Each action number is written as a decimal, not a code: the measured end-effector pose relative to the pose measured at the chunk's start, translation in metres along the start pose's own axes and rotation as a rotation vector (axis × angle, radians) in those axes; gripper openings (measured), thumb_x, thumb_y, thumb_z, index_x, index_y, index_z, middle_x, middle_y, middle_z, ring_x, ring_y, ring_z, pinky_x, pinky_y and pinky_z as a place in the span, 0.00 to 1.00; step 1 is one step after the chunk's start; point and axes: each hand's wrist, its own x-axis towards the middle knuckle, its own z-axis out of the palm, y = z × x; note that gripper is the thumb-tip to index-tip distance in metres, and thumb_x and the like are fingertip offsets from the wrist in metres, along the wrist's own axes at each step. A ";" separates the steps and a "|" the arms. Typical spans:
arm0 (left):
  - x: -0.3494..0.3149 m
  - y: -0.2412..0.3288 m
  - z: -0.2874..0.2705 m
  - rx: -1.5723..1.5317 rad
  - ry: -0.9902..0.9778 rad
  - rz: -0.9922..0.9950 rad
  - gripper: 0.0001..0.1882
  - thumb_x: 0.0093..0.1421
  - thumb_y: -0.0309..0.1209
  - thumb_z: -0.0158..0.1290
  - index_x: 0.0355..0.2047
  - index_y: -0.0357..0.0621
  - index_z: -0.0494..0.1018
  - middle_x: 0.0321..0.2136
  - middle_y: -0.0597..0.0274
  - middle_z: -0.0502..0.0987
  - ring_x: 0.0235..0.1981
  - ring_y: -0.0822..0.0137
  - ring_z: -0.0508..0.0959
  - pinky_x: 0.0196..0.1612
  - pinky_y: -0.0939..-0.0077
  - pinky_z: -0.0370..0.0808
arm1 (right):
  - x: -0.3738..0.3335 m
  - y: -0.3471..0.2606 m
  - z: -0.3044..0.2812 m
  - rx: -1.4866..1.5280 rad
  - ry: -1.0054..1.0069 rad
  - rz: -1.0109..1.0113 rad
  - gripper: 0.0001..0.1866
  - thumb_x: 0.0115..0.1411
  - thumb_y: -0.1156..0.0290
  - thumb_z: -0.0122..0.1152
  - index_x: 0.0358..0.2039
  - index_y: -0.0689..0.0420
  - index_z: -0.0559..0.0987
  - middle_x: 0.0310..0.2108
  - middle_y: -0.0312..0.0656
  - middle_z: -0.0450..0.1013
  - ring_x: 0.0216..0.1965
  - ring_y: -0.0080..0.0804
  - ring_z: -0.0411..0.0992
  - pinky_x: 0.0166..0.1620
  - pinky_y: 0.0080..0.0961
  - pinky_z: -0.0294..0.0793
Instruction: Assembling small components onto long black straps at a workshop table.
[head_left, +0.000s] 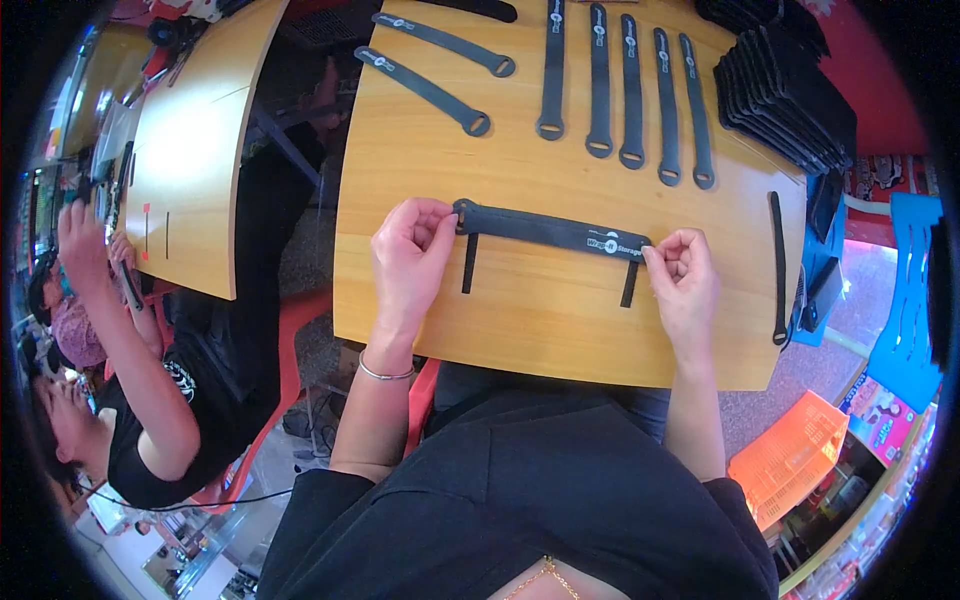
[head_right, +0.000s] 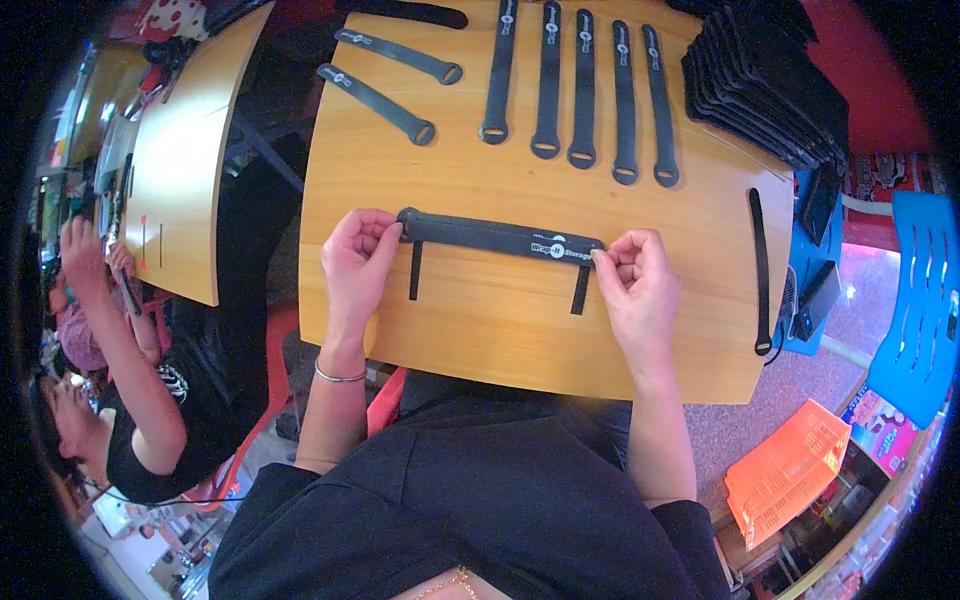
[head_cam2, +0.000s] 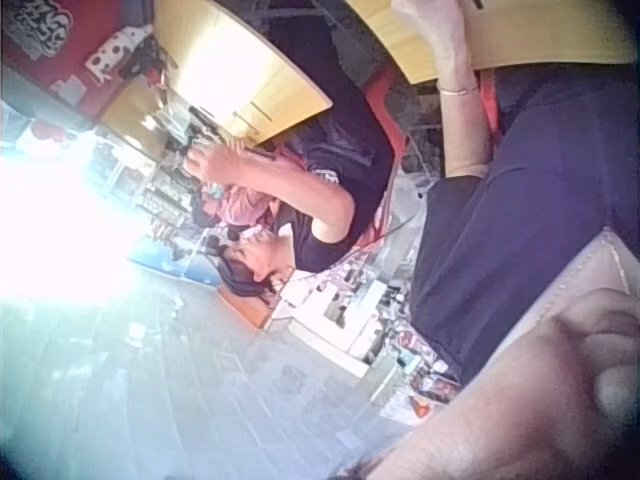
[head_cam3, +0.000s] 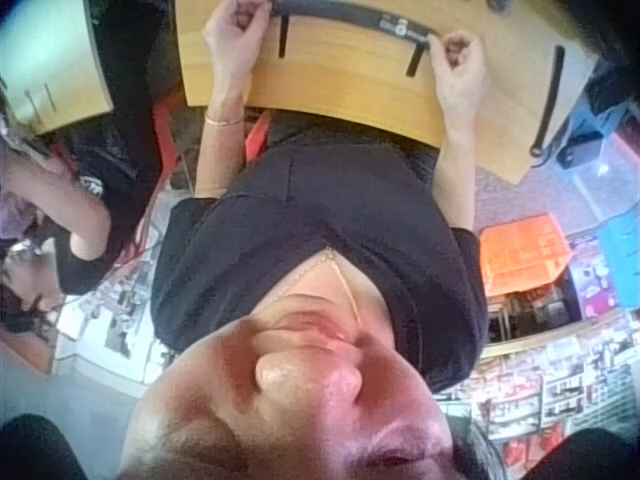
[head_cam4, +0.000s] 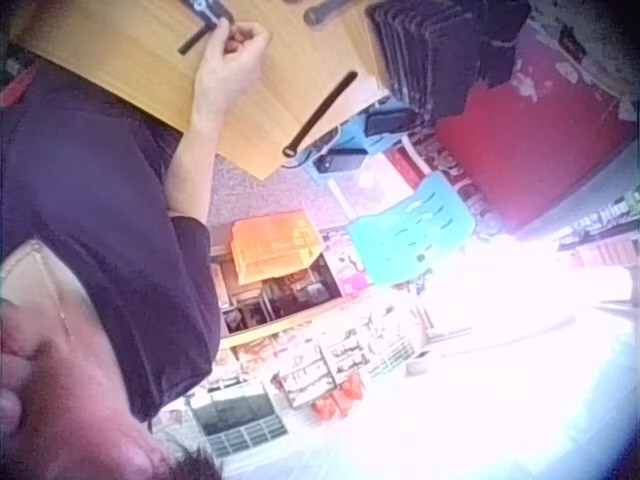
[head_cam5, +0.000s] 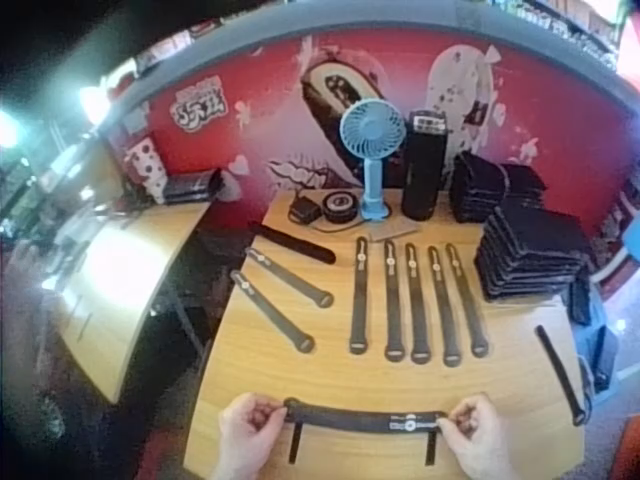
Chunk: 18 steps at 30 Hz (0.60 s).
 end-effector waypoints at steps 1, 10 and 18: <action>0.000 0.004 0.000 -0.012 0.000 -0.016 0.04 0.51 0.19 0.55 0.29 0.36 0.74 0.19 0.67 0.72 0.15 0.82 0.64 0.19 0.87 0.62 | 0.000 0.000 0.000 -0.001 -0.002 0.002 0.11 0.53 0.81 0.61 0.32 0.59 0.67 0.23 0.32 0.68 0.22 0.12 0.66 0.23 0.10 0.64; -0.008 0.015 -0.011 0.082 -0.057 0.075 0.11 0.50 0.19 0.56 0.36 0.36 0.74 0.24 0.63 0.72 0.19 0.77 0.68 0.21 0.83 0.65 | -0.013 0.002 -0.003 0.162 -0.028 -0.114 0.10 0.53 0.81 0.61 0.33 0.57 0.69 0.25 0.29 0.68 0.23 0.11 0.65 0.24 0.09 0.64; -0.027 0.071 0.045 0.273 -0.273 0.669 0.24 0.41 0.33 0.62 0.41 0.43 0.73 0.32 0.57 0.71 0.36 0.58 0.72 0.38 0.66 0.70 | -0.017 -0.018 0.007 0.162 -0.089 -0.155 0.10 0.53 0.81 0.60 0.35 0.57 0.70 0.25 0.29 0.68 0.24 0.11 0.65 0.25 0.10 0.65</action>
